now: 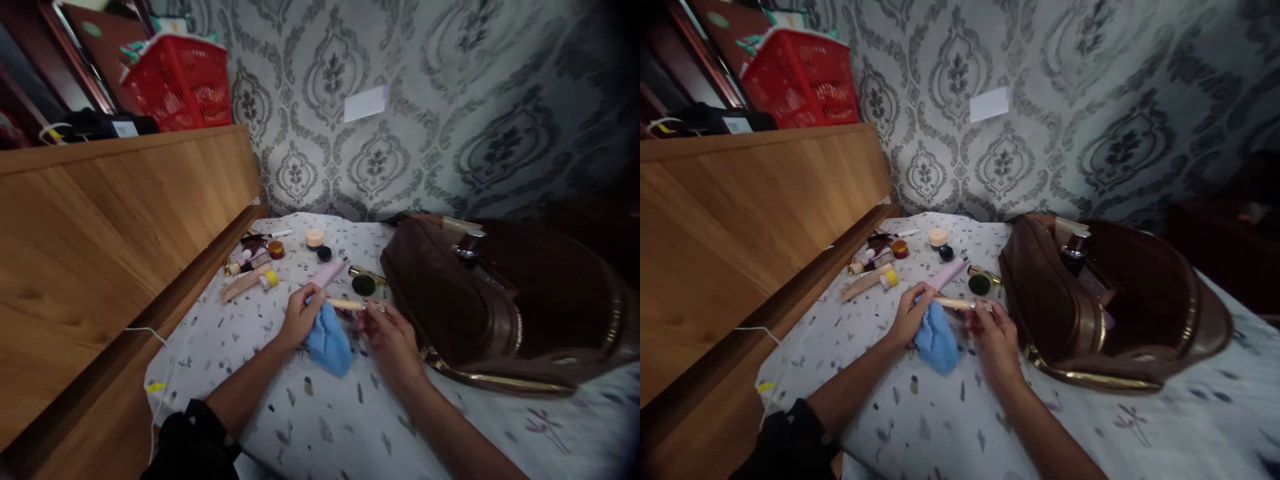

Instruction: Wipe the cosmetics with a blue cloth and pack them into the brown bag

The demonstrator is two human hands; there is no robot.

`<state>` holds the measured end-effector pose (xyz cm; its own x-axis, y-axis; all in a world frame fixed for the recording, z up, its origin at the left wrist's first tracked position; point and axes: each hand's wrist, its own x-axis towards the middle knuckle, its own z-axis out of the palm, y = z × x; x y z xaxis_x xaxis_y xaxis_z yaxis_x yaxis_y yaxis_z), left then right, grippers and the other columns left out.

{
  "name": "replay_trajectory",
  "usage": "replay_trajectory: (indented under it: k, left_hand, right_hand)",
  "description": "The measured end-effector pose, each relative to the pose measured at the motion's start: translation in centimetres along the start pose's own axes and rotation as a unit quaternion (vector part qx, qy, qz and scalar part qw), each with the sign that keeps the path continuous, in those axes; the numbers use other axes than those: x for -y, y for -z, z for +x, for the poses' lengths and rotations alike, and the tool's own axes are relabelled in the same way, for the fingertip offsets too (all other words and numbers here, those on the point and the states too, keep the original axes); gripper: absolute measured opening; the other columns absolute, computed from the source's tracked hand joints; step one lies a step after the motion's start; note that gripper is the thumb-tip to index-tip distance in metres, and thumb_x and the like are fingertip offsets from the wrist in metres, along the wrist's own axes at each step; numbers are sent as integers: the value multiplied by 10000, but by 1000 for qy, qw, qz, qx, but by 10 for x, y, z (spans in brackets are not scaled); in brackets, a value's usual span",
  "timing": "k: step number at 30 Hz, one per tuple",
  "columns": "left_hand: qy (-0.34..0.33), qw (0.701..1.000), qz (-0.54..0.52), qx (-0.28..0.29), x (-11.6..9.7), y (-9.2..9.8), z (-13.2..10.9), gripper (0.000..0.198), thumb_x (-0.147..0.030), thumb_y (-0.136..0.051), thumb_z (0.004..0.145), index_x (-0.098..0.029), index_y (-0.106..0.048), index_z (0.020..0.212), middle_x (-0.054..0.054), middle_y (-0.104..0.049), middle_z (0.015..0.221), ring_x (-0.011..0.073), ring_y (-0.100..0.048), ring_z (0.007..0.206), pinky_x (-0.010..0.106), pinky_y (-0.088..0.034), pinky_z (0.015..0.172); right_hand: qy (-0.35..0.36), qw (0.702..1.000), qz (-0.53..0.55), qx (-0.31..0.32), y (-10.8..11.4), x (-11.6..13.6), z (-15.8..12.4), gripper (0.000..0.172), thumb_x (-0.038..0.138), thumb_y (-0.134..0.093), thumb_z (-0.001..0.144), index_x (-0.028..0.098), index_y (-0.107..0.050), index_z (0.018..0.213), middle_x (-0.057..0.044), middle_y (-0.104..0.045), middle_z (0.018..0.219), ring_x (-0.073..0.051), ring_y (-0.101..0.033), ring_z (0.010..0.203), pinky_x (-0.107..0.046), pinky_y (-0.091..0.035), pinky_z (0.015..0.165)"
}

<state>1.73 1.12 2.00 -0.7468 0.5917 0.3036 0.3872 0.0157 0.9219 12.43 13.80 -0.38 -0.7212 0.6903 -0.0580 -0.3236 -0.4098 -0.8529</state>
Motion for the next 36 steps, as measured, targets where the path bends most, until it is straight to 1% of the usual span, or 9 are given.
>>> replay_trajectory:
  k: [4, 9, 12, 16, 20, 24, 27, 31, 36]
  left_hand:
    - [34, 997, -65, 24, -1, 2, 0, 303, -478, -567, 836, -182, -603, 894, -41, -473, 690, 105, -413, 593, 216, -358, 555]
    - [14, 998, -52, 30, -1, 4, 0, 270, -426, -605, 822, -195, -619, 960, -31, -514, 755, 107, -448, 636, 212, -380, 585]
    - [54, 994, -86, 33, 3, 3, 2, 290, -449, -613, 819, -185, -614, 940, -52, -447, 653, 93, -388, 554, 207, -326, 522]
    - [79, 991, -98, 46, 9, 3, 4, 304, -465, -597, 833, -185, -604, 949, -67, -393, 600, 89, -349, 510, 208, -283, 490]
    - [29, 998, -27, 43, 7, 5, 3, 241, -409, -550, 866, -187, -609, 937, -50, -465, 653, 105, -409, 571, 219, -351, 556]
    - [-38, 998, 23, 39, 2, 6, 2, 204, -357, -515, 885, -182, -610, 927, -18, -572, 761, 133, -505, 691, 245, -414, 683]
    - [-50, 997, 30, 46, 3, 6, 2, 185, -329, -508, 895, -183, -610, 944, -6, -608, 817, 146, -541, 747, 257, -428, 742]
    - [-54, 996, 38, 56, 4, 6, 1, 185, -326, -509, 912, -182, -615, 958, 1, -631, 840, 153, -567, 766, 260, -443, 760]
    - [-85, 991, 62, 77, 3, 8, -1, 180, -308, -517, 919, -181, -622, 990, 23, -671, 919, 172, -618, 865, 277, -466, 855]
  right_hand:
    - [-12, 1000, -1, -15, -3, 4, -2, 472, 510, -901, 523, 193, -613, 722, 10, -629, 594, -98, -523, 504, -200, -392, 451]
    - [-13, 999, -22, -39, -5, 9, -4, 558, 604, -882, 503, 190, -517, 585, 22, -570, 497, -74, -459, 446, -187, -352, 425]
    - [-18, 999, -24, -18, -5, 11, -5, 555, 661, -846, 528, 194, -592, 686, 11, -607, 539, -94, -494, 469, -202, -380, 438]
    - [-3, 1000, -16, -11, -3, 8, -3, 592, 588, -894, 495, 206, -679, 892, 15, -643, 603, -107, -533, 509, -211, -412, 461]
    - [3, 999, -34, -11, 0, 4, 0, 520, 569, -898, 511, 175, -680, 771, 7, -630, 580, -85, -508, 468, -197, -386, 423]
    - [-33, 999, -16, -28, -1, 6, 1, 537, 537, -933, 442, 157, -646, 691, 11, -606, 539, -63, -478, 435, -165, -345, 374]
    - [-68, 997, -13, -26, -2, 10, 1, 568, 533, -946, 395, 154, -646, 693, 25, -582, 509, -52, -456, 412, -146, -312, 343]
    - [-69, 997, -4, -32, 0, 12, 2, 564, 506, -954, 386, 153, -635, 688, 31, -573, 489, -50, -440, 388, -140, -296, 318]
    - [-55, 998, 14, -26, 6, 8, 6, 498, 466, -936, 472, 165, -666, 761, 24, -602, 530, -69, -506, 439, -139, -368, 357]
